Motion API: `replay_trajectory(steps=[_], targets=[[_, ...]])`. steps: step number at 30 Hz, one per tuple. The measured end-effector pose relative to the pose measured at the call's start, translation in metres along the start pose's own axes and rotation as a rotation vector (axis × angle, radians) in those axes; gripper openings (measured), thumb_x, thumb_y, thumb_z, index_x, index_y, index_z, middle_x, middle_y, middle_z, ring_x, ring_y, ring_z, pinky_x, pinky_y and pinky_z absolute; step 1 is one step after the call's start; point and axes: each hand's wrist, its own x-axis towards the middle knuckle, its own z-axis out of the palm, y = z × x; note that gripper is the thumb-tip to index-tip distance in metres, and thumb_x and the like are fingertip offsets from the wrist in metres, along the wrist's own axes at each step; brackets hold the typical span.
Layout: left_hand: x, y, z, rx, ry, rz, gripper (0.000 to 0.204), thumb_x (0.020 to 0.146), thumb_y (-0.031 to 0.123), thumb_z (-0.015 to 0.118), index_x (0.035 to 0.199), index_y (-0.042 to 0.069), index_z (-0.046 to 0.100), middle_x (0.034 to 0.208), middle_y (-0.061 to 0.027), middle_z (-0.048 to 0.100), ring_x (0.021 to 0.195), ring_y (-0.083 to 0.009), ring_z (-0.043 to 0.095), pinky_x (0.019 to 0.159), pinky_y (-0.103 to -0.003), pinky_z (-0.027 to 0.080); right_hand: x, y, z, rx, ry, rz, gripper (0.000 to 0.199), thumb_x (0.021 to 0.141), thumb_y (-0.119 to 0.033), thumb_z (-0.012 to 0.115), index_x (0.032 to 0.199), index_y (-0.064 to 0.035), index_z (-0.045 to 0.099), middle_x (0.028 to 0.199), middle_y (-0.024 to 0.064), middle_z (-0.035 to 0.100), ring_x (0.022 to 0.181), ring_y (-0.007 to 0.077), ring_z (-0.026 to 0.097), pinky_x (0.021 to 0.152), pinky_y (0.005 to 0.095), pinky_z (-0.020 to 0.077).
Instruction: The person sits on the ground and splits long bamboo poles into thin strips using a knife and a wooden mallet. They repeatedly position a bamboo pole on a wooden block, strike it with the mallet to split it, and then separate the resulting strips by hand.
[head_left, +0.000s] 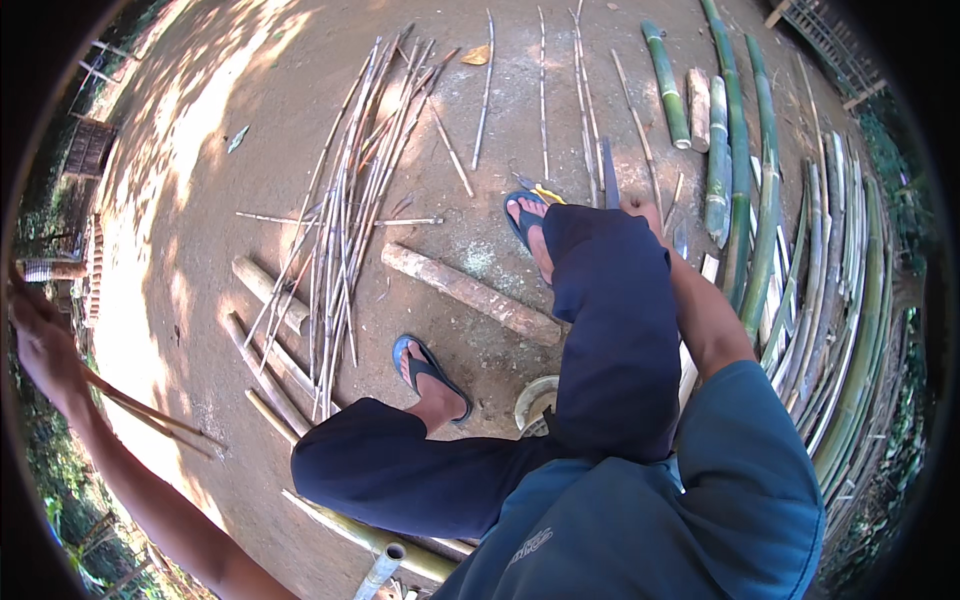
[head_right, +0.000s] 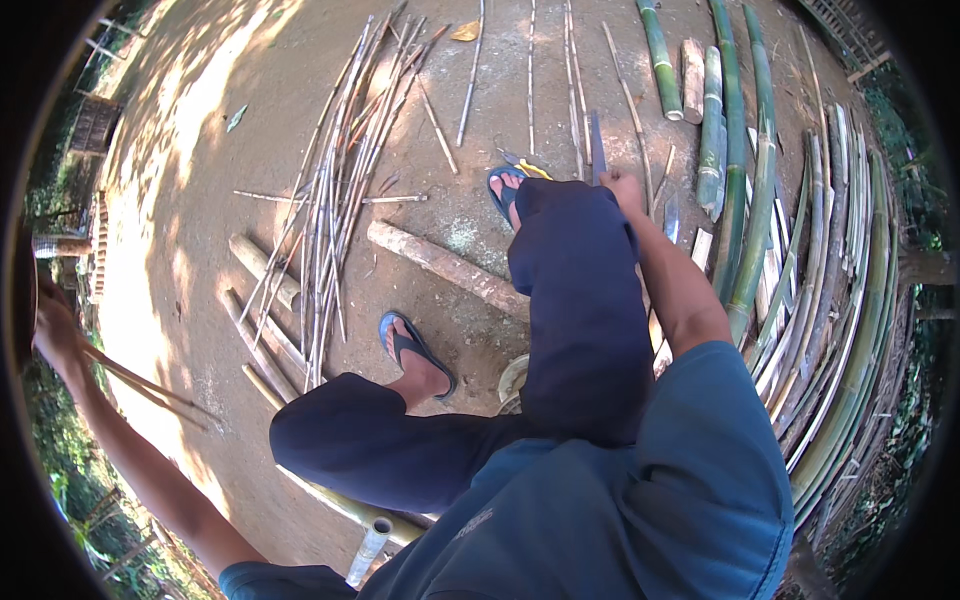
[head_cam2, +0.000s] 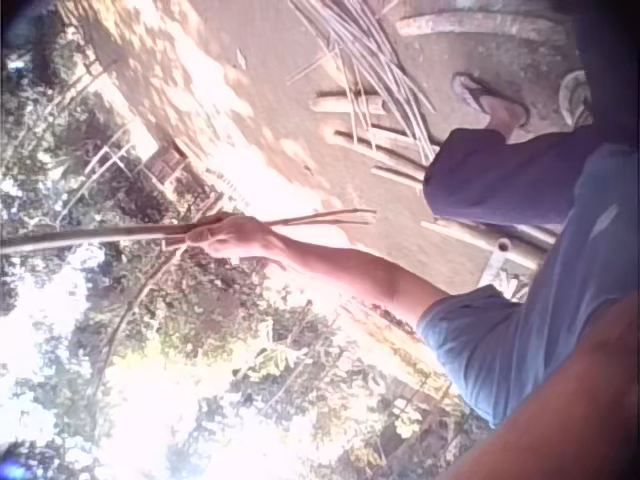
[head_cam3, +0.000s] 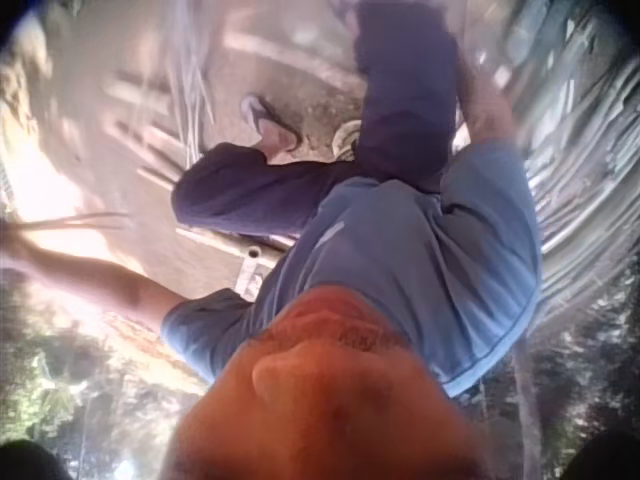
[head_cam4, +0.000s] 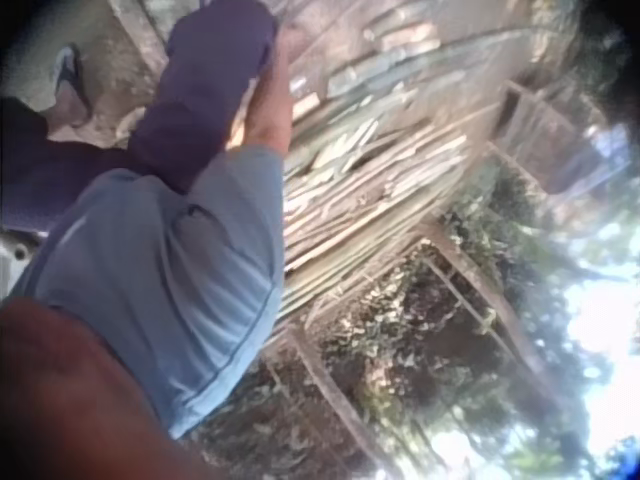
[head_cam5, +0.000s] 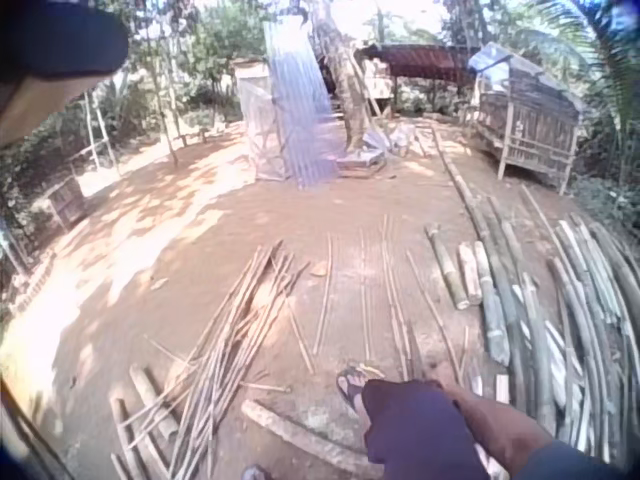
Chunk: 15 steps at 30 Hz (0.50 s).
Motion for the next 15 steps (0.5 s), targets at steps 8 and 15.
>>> replay_trajectory(steps=[8, 15], targets=[[-0.305, 0.028, 0.270, 0.363, -1.146, 0.373, 0.052, 0.099, 0.056, 0.040, 0.088, 0.007, 0.053, 0.053, -0.0124, 0.059, 0.040, -0.0281, 0.056, 0.037, -0.044, 0.046, -0.086, 0.179, 0.032, -0.468, 0.074, -0.338, 0.039, 0.080, -0.020, 0.063, 0.113, 0.0003, 0.063, 0.090, 0.0198, 0.068, 0.082, 0.0355, 0.068, 0.078, 0.0420, 0.0525], [-0.413, 0.039, 0.353, 0.161, -1.296, 0.266, 0.056, 0.097, 0.058, 0.041, 0.094, 0.005, 0.059, 0.067, -0.0206, 0.067, 0.066, -0.0416, 0.068, 0.060, -0.051, 0.054, -0.111, 0.163, 0.026, -0.534, 0.063, -0.114, 0.040, 0.080, -0.020, 0.063, 0.114, 0.0009, 0.062, 0.089, 0.0191, 0.067, 0.081, 0.0345, 0.067, 0.077, 0.0412, 0.0523]])
